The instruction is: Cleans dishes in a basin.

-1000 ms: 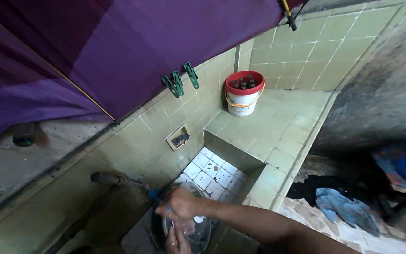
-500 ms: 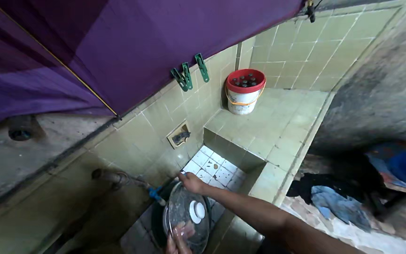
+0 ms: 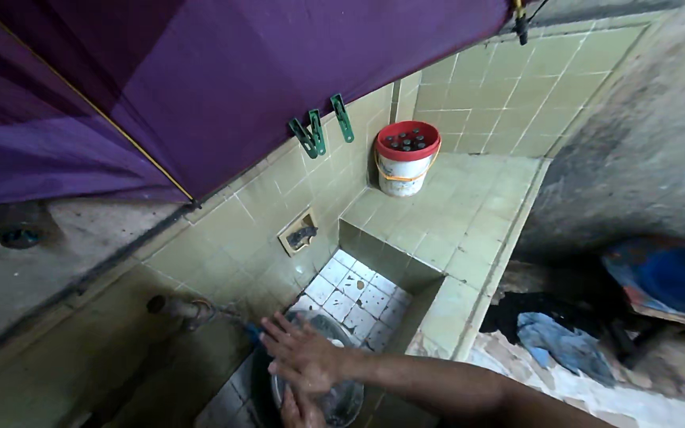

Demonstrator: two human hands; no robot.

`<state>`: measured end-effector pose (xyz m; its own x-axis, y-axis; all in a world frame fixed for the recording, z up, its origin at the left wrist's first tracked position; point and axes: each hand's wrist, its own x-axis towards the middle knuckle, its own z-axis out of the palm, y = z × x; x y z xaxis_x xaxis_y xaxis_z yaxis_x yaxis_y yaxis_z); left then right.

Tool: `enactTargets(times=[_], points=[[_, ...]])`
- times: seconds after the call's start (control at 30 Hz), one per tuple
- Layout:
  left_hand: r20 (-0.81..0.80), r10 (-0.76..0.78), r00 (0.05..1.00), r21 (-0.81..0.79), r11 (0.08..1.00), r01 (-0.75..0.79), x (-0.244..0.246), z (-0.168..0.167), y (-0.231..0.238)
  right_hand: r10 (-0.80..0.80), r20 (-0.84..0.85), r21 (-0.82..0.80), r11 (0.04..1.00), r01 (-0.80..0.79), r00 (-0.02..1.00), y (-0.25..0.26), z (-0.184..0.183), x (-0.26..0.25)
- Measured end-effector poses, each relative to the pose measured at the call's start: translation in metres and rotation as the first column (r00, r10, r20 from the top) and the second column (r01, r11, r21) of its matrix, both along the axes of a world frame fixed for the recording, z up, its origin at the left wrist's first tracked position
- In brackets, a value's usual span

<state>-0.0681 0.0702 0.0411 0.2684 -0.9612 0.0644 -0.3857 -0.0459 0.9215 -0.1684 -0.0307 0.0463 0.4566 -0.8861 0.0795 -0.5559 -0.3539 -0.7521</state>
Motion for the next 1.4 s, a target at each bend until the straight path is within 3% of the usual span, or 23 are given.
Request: enactTargets(times=[0.03,0.13,0.17,0.27,0.4,0.53,0.57,0.6,0.67,0.7,0.77,0.83,0.9,0.93,0.97,1.03,1.07,1.1,1.2,1.23,1.27,1.33,1.4], points=[[-0.009,-0.014,1.0,0.013,1.0,0.014,-0.001,0.0,0.002,0.002,-0.016,-0.006,1.0,-0.002,1.0,0.0,-0.001,-0.001],[-0.163,-0.065,0.985,0.056,0.996,0.075,-0.003,0.002,0.008,-0.026,-0.037,0.259,0.965,0.035,0.999,-0.023,-0.001,-0.018],[-0.131,-0.061,0.99,0.055,0.996,0.068,-0.001,-0.001,0.009,0.005,-0.031,0.244,0.97,0.003,1.0,-0.02,0.0,-0.017],[0.076,-0.05,0.996,0.029,0.998,0.048,0.004,-0.005,0.008,0.153,0.013,-0.046,0.987,-0.152,0.988,-0.002,-0.001,-0.002],[-0.139,-0.121,0.983,-0.005,0.993,0.122,0.009,-0.001,0.015,0.094,0.023,0.212,0.972,-0.096,0.995,-0.038,-0.009,-0.022],[-0.036,-0.063,0.997,-0.039,0.997,0.062,0.015,-0.007,0.017,0.243,-0.008,-0.157,0.958,-0.242,0.97,-0.006,0.0,0.003],[-0.058,-0.081,0.995,-0.065,0.995,0.077,0.018,-0.006,0.02,0.194,0.049,-0.115,0.976,-0.188,0.98,-0.007,-0.002,-0.001],[-0.112,-0.11,0.988,-0.097,0.99,0.099,0.02,-0.005,0.024,0.082,0.129,0.081,0.992,-0.093,0.988,-0.015,-0.007,-0.01],[-0.171,-0.121,0.978,-0.145,0.985,0.097,0.025,0.0,0.03,-0.208,0.18,0.511,0.855,0.089,0.961,-0.038,-0.017,-0.029],[-0.18,-0.098,0.979,-0.133,0.988,0.075,0.029,0.001,0.03,-0.268,0.136,0.547,0.823,0.153,0.954,-0.043,-0.019,-0.031],[-0.119,-0.097,0.988,-0.04,0.995,0.093,0.036,0.005,0.024,-0.217,0.037,0.429,0.885,0.18,0.976,-0.041,-0.001,-0.027],[-0.028,-0.141,0.99,0.043,0.989,0.142,0.037,0.016,0.015,-0.015,-0.055,0.17,0.985,0.024,0.998,-0.023,0.022,-0.011],[-0.014,-0.184,0.983,0.014,0.983,0.184,0.034,0.017,0.009,0.118,-0.042,-0.148,0.981,-0.123,0.992,-0.007,0.023,0.004],[-0.028,-0.191,0.981,-0.008,0.982,0.191,0.032,0.017,0.008,0.145,-0.006,-0.197,0.97,-0.143,0.989,-0.009,0.021,0.003],[-0.07,-0.187,0.98,-0.012,0.982,0.186,0.028,0.018,0.009,0.129,0.021,-0.121,0.985,-0.126,0.991,-0.014,0.017,-0.005],[-0.149,-0.152,0.977,-0.01,0.988,0.152,0.026,0.017,0.019,-0.044,0.083,0.252,0.968,0.021,0.996,-0.026,0.004,-0.027],[-0.163,-0.14,0.977,-0.021,0.99,0.139,0.028,0.015,0.021,-0.118,0.074,0.314,0.945,0.089,0.99,-0.029,-0.002,-0.03],[-0.159,-0.133,0.978,-0.027,0.991,0.131,0.028,0.012,0.019,-0.143,0.062,0.289,0.95,0.119,0.988,-0.025,0.002,-0.026],[-0.03,-0.145,0.989,-0.047,0.989,0.144,0.026,0.003,0.015,0.021,0.117,-0.151,0.988,-0.003,0.993,0.005,0.012,0.004],[-0.055,-0.149,0.987,-0.051,0.988,0.146,0.028,0.001,0.015,0.023,0.145,-0.171,0.985,0.003,0.989,0.005,0.01,0.005],[-0.121,-0.153,0.981,-0.049,0.988,0.148,0.028,0.003,0.015,-0.035,0.149,-0.025,0.999,0.039,0.988,-0.002,0.01,-0.004],[-0.204,-0.152,0.967,-0.032,0.988,0.148,0.028,0.009,0.019,-0.221,0.163,0.385,0.912,0.145,0.962,-0.022,-0.003,-0.026],[-0.154,-0.162,0.975,-0.038,0.987,0.158,0.029,0.004,0.019,-0.199,0.124,0.348,0.926,0.145,0.972,-0.018,-0.005,-0.025]])
